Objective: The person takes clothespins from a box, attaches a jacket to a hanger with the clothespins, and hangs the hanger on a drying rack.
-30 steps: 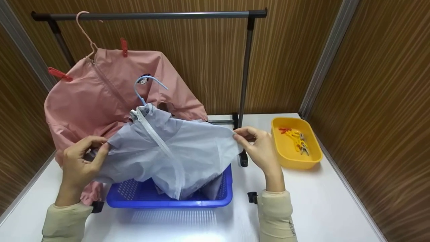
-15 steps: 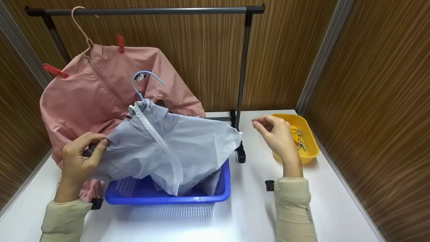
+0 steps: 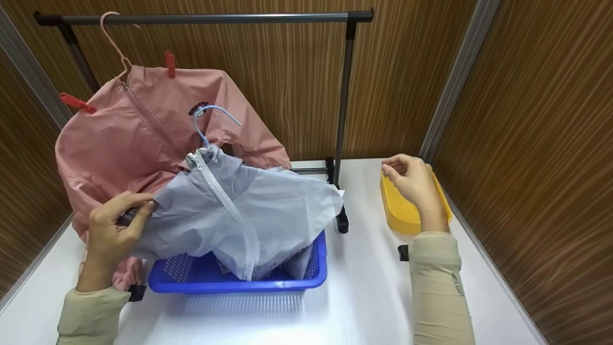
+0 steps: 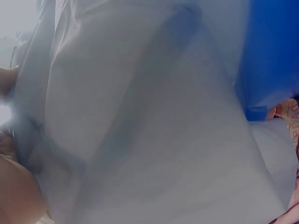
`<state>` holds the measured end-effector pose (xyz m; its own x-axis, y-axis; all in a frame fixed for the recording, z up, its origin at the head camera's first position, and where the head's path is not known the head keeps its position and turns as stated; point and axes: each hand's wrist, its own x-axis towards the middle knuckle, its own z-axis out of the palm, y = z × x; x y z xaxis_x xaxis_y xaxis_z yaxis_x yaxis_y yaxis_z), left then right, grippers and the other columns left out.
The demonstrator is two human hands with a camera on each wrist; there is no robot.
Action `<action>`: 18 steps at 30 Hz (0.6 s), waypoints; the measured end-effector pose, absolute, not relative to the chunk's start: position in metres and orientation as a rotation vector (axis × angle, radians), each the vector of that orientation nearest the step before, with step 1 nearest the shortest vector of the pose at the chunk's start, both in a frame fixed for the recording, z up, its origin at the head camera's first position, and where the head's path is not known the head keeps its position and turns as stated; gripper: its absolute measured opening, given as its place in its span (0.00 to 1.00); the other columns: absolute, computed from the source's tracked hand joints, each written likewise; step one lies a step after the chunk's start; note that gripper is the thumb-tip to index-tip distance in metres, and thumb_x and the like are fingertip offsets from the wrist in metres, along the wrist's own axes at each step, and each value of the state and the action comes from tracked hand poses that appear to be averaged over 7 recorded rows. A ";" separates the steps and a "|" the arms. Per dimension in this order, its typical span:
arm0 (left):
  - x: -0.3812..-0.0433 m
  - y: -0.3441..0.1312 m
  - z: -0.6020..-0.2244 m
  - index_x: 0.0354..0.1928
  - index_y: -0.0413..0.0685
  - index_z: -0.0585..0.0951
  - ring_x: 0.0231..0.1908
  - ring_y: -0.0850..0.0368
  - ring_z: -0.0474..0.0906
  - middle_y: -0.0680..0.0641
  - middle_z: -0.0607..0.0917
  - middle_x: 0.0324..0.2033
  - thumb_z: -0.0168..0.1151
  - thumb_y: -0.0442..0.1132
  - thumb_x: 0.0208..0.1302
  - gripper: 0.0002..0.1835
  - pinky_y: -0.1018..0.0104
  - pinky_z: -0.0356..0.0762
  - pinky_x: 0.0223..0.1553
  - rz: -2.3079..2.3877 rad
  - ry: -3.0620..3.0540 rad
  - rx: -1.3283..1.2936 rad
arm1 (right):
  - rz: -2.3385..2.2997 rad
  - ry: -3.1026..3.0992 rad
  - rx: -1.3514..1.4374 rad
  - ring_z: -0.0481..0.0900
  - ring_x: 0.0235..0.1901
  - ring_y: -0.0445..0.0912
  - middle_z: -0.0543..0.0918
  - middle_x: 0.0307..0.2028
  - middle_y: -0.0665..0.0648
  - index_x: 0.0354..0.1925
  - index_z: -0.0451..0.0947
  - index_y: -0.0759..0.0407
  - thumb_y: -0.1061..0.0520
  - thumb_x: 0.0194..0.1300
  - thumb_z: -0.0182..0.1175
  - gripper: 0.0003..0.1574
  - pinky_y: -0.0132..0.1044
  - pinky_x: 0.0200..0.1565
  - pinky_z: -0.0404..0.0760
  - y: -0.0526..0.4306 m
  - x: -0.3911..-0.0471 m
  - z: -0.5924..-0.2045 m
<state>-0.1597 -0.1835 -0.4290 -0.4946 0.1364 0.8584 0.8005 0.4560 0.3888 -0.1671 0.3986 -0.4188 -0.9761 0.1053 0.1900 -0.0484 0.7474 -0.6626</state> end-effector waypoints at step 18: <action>-0.159 -0.183 -0.429 0.41 0.41 0.91 0.36 0.49 0.88 0.42 0.92 0.35 0.73 0.23 0.60 0.10 0.81 0.77 0.52 -1.027 -1.930 -0.780 | 1.111 -3.086 -0.382 0.68 0.67 0.72 0.66 0.71 0.80 0.77 0.61 0.70 0.38 0.83 0.53 0.44 0.71 0.74 0.67 0.459 -0.198 -0.459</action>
